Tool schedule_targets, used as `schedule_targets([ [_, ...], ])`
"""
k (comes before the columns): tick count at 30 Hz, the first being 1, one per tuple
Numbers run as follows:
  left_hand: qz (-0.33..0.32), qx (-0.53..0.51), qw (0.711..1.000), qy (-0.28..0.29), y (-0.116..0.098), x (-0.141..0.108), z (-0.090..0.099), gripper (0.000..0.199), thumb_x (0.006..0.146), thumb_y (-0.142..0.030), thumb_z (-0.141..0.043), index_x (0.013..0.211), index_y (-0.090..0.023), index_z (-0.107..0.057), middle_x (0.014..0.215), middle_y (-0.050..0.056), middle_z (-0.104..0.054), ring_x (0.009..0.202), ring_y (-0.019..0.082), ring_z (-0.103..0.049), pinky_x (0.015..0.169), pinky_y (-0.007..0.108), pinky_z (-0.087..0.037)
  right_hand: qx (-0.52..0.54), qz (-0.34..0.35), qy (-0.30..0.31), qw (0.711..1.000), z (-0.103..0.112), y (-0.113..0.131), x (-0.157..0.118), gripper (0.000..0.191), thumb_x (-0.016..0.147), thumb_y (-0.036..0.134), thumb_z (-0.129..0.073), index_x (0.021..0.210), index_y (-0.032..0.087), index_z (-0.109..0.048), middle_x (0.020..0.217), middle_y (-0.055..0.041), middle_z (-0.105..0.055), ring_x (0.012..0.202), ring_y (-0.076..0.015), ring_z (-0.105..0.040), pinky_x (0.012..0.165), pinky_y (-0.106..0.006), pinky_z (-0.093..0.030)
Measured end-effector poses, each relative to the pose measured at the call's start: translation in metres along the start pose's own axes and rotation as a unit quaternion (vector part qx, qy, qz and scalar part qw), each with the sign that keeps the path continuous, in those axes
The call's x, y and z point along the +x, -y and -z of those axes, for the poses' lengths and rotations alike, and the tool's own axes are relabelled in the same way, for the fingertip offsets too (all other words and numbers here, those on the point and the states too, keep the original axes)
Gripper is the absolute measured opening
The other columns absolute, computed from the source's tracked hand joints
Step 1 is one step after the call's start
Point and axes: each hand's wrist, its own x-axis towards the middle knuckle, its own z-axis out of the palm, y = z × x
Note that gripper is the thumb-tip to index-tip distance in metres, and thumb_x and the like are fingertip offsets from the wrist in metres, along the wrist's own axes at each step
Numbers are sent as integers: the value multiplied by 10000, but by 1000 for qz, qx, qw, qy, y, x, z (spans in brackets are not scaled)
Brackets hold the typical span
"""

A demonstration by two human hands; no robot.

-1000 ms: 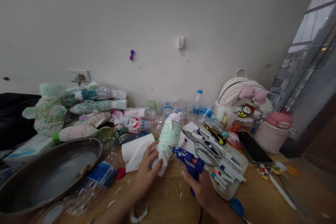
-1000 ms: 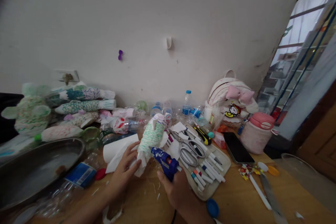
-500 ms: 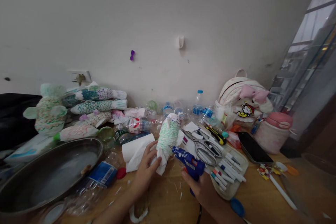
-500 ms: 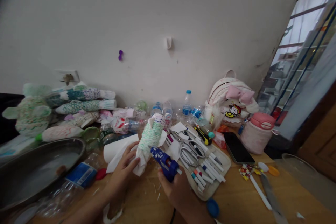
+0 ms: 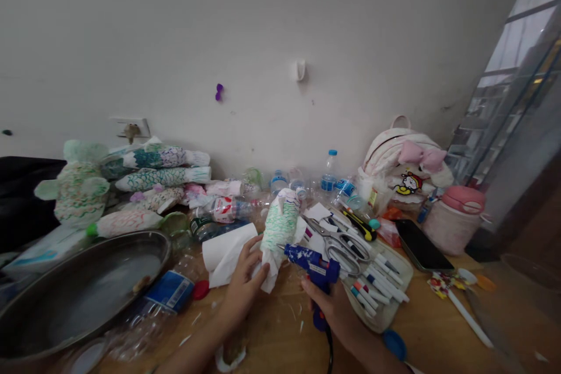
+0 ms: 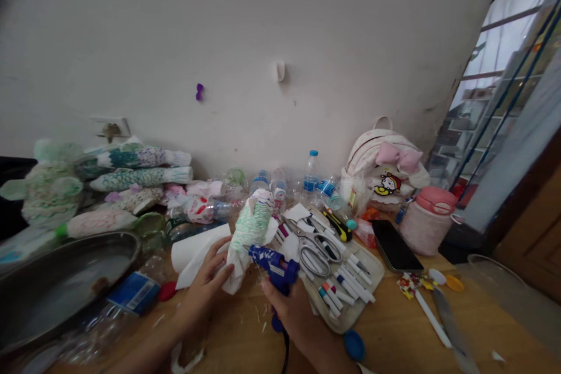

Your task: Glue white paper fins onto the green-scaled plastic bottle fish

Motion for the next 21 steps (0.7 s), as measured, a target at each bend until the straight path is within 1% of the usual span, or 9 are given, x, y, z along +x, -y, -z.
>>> schedule_targets([
  [2,2,-5,1000,-4,0,0,0,233,784,-401,-554,844,-203,-660,1347,116,-432,1288,296,-371,1086,451,-273,28,-42,21,999,-1,5,0,349,681,536,-646,740,195,-604,525,21,-558,466,-141,-512,475,-270,-405],
  [4,2,-9,1000,-7,0,0,-1,235,778,-408,-561,829,-201,-660,1346,121,-435,1287,304,-371,1085,459,-271,72,-73,45,994,-3,9,0,379,686,562,-621,743,188,-593,508,28,-544,465,-128,-510,464,-247,-383],
  [7,3,-12,1000,-8,-1,1,-1,241,775,-413,-562,846,-208,-666,1337,116,-449,1278,307,-384,1081,470,-277,179,-107,93,974,-3,12,-2,340,699,502,-606,819,184,-590,596,10,-601,478,-119,-530,461,-232,-377],
  [10,4,-11,1000,-10,-1,1,-1,274,779,-423,-555,912,-217,-676,1329,108,-459,1269,302,-395,1073,465,-296,274,-89,162,944,0,11,-4,279,645,299,-620,890,166,-602,733,-22,-653,563,-131,-582,541,-251,-429],
  [13,4,-8,1000,-7,-1,1,-1,303,794,-425,-539,970,-220,-676,1337,104,-454,1274,286,-394,1073,441,-303,311,-54,232,920,2,13,-6,417,561,163,-630,977,181,-596,874,-28,-668,669,-153,-618,634,-282,-456],
  [15,2,-4,1000,-6,-1,1,-1,306,794,-435,-538,957,-217,-678,1336,104,-456,1272,282,-398,1072,431,-308,309,-48,258,914,2,18,-8,466,534,124,-627,991,198,-578,922,-22,-666,682,-149,-618,651,-282,-450],
  [16,1,-2,1000,-8,-1,1,-1,306,792,-443,-539,938,-214,-680,1335,106,-458,1270,283,-401,1070,432,-312,301,-46,259,917,2,20,-9,452,531,112,-608,973,198,-573,922,-21,-667,679,-143,-615,647,-273,-443],
  [19,-4,7,1000,-8,-1,1,-1,304,789,-458,-542,894,-209,-681,1332,115,-459,1269,291,-400,1069,447,-314,293,-40,230,927,0,25,-11,384,551,109,-534,924,197,-563,902,-17,-665,654,-127,-597,620,-257,-424],
  [21,-6,12,1000,-5,-2,1,0,288,798,-451,-538,890,-216,-678,1341,110,-456,1275,289,-395,1071,455,-310,311,-32,215,925,0,24,-12,368,567,116,-523,923,204,-558,924,-14,-655,657,-126,-588,635,-273,-435],
])
